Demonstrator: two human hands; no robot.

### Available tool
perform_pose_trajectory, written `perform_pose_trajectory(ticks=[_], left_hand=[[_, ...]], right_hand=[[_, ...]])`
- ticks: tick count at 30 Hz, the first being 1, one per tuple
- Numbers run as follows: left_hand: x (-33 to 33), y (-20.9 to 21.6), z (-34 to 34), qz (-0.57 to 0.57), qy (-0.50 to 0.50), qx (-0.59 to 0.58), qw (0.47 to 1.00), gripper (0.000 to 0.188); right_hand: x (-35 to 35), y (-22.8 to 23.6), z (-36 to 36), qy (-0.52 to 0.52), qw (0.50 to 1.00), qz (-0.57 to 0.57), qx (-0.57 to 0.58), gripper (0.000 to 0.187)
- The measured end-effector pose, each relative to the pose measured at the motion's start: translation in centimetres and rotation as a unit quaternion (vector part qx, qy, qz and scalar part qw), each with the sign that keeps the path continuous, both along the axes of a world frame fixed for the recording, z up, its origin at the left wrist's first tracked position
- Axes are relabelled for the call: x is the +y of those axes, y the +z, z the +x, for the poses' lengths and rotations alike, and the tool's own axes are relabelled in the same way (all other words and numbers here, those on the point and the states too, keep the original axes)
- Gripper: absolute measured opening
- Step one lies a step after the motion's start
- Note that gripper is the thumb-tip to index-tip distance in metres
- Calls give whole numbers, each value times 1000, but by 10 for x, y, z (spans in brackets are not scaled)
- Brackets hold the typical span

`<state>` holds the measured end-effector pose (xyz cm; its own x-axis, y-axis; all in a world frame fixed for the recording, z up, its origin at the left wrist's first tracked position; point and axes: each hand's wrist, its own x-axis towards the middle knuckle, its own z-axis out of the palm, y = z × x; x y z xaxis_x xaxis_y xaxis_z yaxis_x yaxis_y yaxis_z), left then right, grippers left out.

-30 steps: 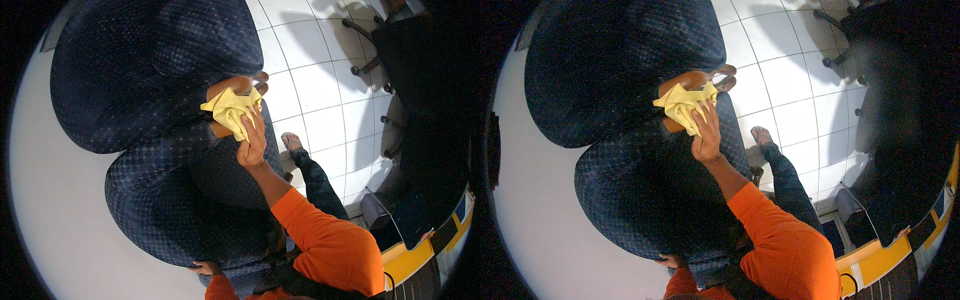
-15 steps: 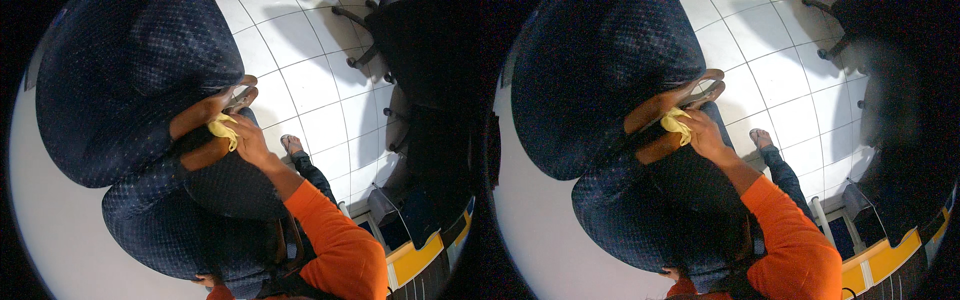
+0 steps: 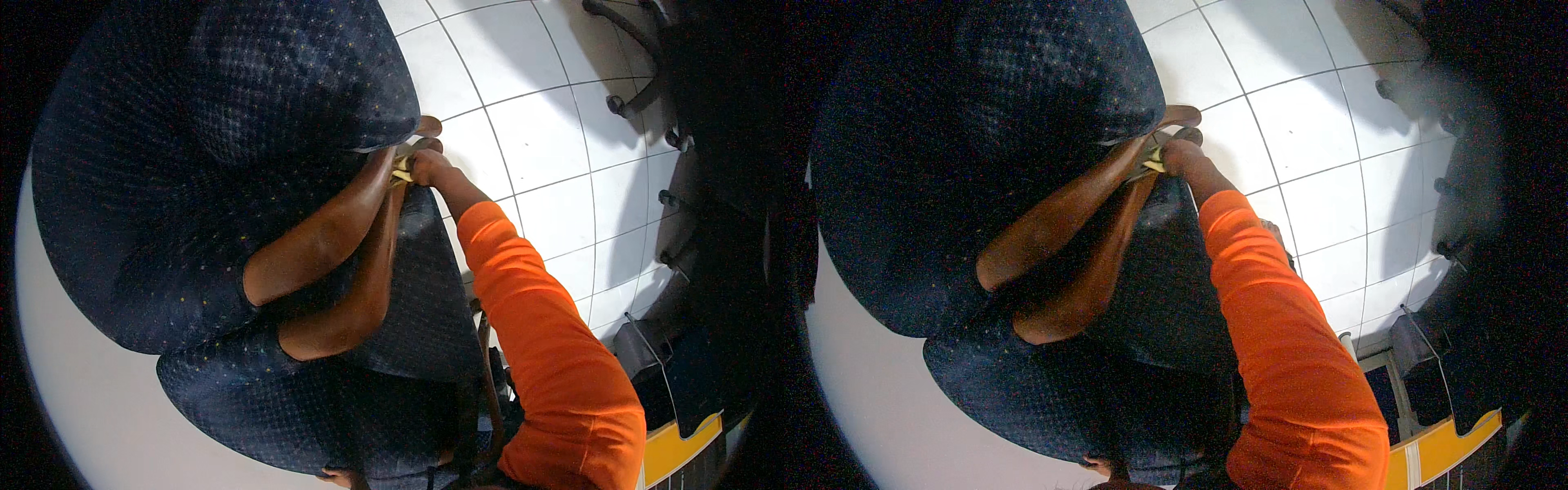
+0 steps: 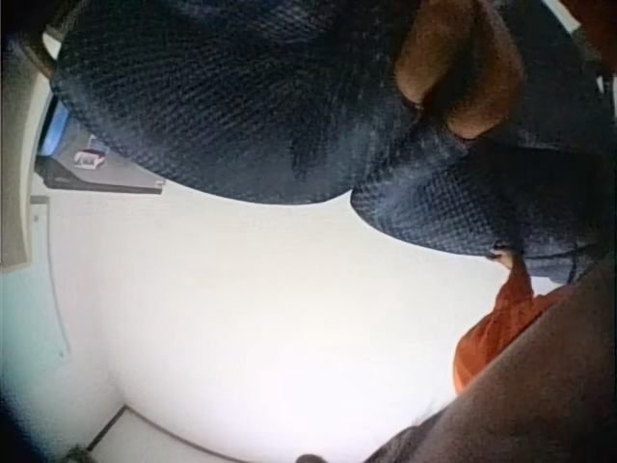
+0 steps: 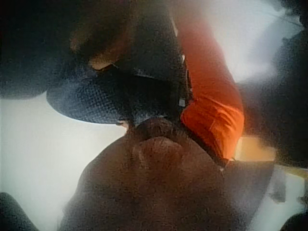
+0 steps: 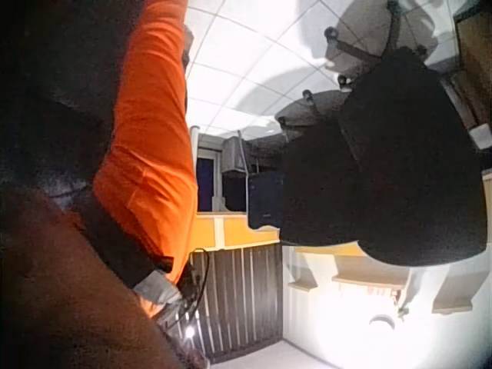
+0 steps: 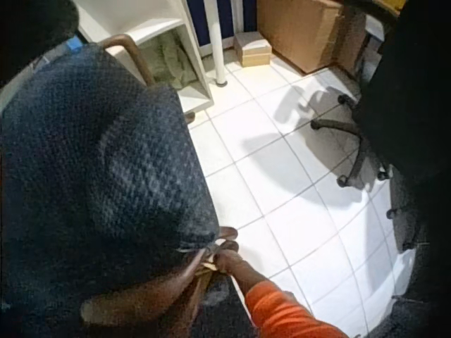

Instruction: The person wipes the fabric surfaces of several blue patterned armchairs using a yellow cloth. They systematically clean the seat, backrest, and armrests of each chair, occasionally dipping the cloth into a blue bucket of water to re-wet it.

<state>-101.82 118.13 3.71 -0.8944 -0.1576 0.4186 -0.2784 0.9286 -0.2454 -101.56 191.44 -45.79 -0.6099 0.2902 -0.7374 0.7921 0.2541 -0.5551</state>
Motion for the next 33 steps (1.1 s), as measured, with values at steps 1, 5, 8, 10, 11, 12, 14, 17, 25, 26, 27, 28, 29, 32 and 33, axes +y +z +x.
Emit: perform_pose_trajectory(ticks=[1,5,8,10,11,12,14,17,25,26,27,28,29,32,33], left_hand=[[5,1,1,9,40,-15,999,66],[25,5,6,40,141,-37,988,69],[32,6,8,64,167,-48,983,69],[33,3,12,82,160,-58,982,67],[34,0,9,104,166,-45,979,67],[35,-1,12,151,136,-55,978,68],[40,-3,13,282,125,-36,951,69],[50,-1,16,279,134,-56,949,70],[50,-24,7,254,34,-31,966,70],[48,-26,9,269,39,-23,962,70],[47,-29,10,269,60,-18,961,70],[47,-29,12,273,72,-21,959,70],[47,-29,12,267,76,-23,960,71],[51,-21,16,246,38,-17,968,73],[52,-20,15,246,25,-20,969,74]], right_hand=[[-3,-8,4,-70,996,-31,-51,32],[-7,-9,19,-27,997,29,-62,28],[1,29,27,76,988,113,71,22],[-3,75,35,-31,993,77,79,18],[-3,101,40,-8,994,80,76,19],[-4,127,42,12,990,89,111,20],[-16,179,45,-98,981,18,168,21],[-48,247,38,-389,881,-202,176,32],[-220,330,47,-388,870,-271,136,29],[-249,329,43,-478,762,-409,155,30],[-263,330,47,-511,721,-435,173,32],[-274,331,47,-558,678,-453,154,34],[-284,334,46,-616,636,-448,121,37],[-278,354,28,-624,609,-327,363,54],[-271,364,15,-621,628,-257,391,59]])
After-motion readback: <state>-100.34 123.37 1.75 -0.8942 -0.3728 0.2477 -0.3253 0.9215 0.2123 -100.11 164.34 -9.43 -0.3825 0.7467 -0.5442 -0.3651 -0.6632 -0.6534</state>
